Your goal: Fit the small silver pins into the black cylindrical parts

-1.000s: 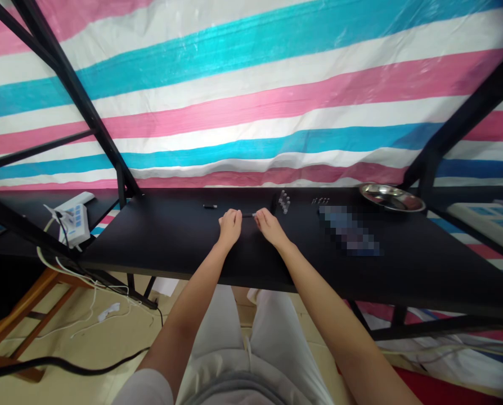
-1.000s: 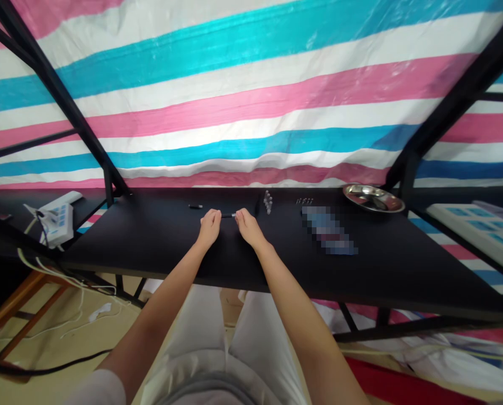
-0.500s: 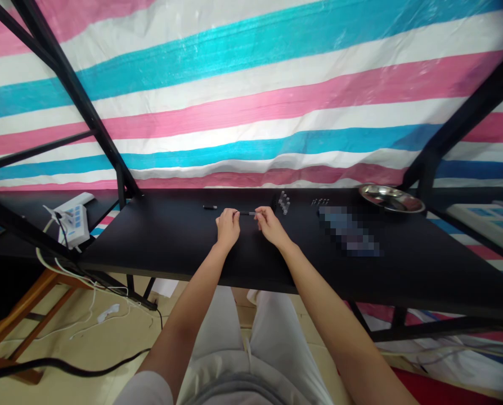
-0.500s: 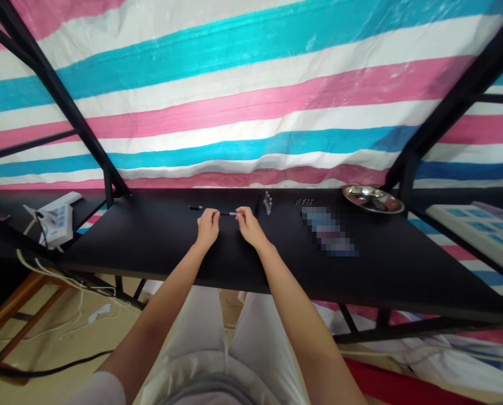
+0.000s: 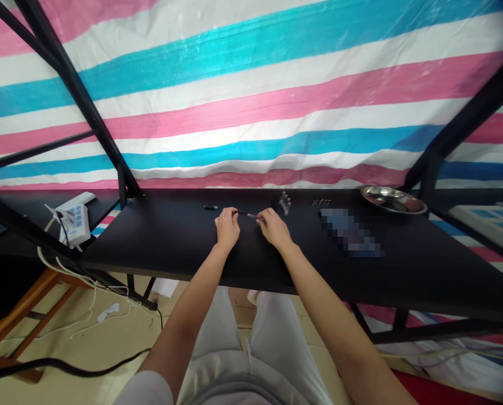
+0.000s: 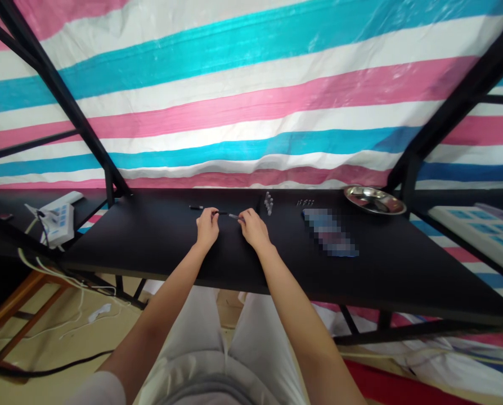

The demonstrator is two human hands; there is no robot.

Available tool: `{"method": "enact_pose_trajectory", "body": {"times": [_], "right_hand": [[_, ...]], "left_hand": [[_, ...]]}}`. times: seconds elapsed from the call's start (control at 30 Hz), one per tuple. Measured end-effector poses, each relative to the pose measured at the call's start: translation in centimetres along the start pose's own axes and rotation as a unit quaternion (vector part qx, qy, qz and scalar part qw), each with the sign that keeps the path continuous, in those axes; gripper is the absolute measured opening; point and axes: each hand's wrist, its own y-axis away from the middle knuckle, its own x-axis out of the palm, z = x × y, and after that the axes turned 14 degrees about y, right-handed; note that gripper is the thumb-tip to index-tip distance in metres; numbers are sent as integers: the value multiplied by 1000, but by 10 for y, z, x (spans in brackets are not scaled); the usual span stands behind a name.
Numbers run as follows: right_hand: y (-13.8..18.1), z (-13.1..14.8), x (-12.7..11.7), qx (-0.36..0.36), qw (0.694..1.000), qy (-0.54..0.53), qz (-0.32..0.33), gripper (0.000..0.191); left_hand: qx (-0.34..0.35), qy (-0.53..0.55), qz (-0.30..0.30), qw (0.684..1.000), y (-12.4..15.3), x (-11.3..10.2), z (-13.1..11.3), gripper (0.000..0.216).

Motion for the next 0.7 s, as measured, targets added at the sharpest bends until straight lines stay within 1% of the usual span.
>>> {"method": "enact_pose_trajectory", "body": {"times": [0.07,0.1,0.17,0.27,0.37,0.5,0.6,0.67,0.7], "right_hand": [[0,0,-2,10,1000,-3,-21,17],[0,1,-3,8,999,-16,-29,18],[0,2,-4,-12,998,-51,-35,20],[1,5,-2,-63,994,-90,0,20],[1,5,2,-77,992,-88,44,16],[1,5,1,-65,993,-63,70,10],[1,5,-2,-48,995,-55,69,8],[0,3,-4,-9,997,-51,54,7],[-1,1,-5,22,998,-47,43,7]], "left_hand": [[-19,-2,-1,1000,-1,0,2,17],[-21,-3,9,1000,-1,0,3,17],[-8,2,46,999,-1,1,3,17],[41,29,106,993,1,2,4,16],[77,59,140,985,2,4,6,15],[84,77,163,980,3,7,7,17],[82,95,162,979,4,7,6,21],[84,99,158,979,5,6,4,21],[86,96,155,979,5,6,3,20]]}}
